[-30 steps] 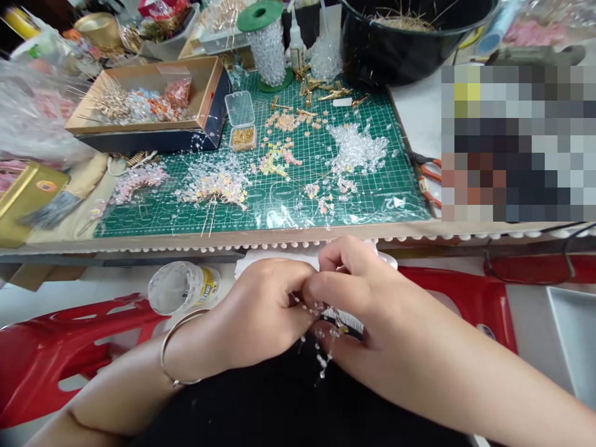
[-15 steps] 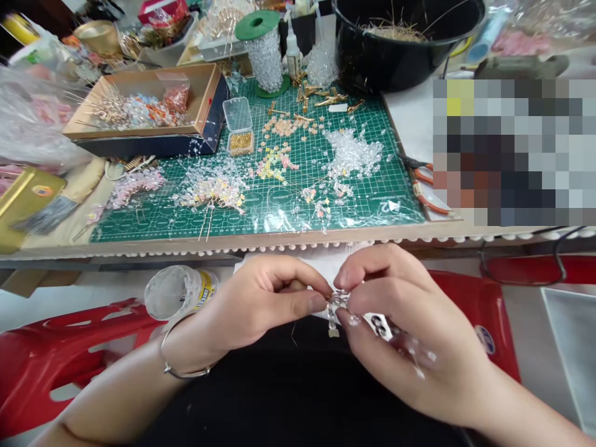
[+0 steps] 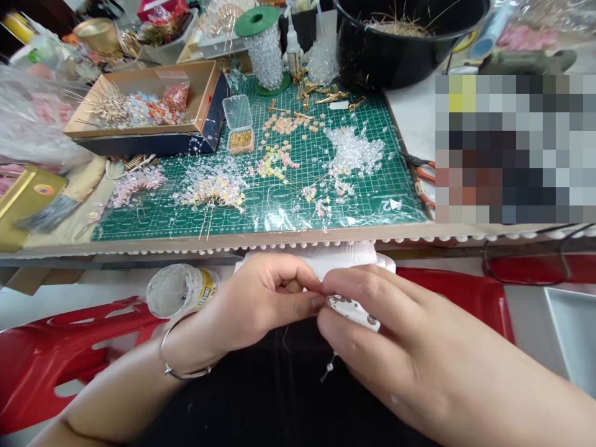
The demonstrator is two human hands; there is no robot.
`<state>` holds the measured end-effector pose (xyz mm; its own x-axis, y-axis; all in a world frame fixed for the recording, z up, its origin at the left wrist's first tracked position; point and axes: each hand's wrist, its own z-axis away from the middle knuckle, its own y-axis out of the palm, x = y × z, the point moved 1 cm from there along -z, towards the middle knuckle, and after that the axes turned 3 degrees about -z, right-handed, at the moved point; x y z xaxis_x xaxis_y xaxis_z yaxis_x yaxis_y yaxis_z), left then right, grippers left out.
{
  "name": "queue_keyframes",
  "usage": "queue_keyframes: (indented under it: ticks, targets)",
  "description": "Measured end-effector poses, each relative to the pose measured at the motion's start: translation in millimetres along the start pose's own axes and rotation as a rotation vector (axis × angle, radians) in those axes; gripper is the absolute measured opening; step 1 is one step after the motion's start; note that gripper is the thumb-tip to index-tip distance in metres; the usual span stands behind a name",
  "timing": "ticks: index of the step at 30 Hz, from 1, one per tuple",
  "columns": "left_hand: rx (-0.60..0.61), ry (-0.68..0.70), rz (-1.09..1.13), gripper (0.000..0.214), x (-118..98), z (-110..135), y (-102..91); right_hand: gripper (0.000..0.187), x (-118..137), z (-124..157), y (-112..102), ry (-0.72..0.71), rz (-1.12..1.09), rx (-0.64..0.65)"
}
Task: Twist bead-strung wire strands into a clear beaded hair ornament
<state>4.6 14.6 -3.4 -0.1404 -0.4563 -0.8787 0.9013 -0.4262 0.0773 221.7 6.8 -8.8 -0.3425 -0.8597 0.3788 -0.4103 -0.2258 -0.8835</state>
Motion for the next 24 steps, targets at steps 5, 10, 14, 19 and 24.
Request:
queue_keyframes:
  ticks: [5,10,14,19,24]
  targets:
    - [-0.018,0.041,-0.138,0.007,-1.3,2.9,1.6,0.020,-1.4,-1.0,-2.6,0.142,-0.050,-0.058]
    - [-0.101,0.369,-0.451,0.017,5.3,3.7,4.7,0.013,0.4,-14.3,0.2,0.308,-0.278,-0.140]
    - [-0.120,0.551,-0.619,0.022,6.7,5.0,6.6,0.006,-2.3,-24.1,3.4,0.640,-0.566,-0.232]
    - [-0.106,0.513,-0.471,0.020,2.0,6.4,6.2,0.022,-10.1,-26.2,4.4,0.813,-1.096,-0.194]
    - [0.010,0.267,-0.075,0.007,3.0,3.1,3.5,0.013,-12.2,-17.4,1.8,0.715,-0.844,-0.231]
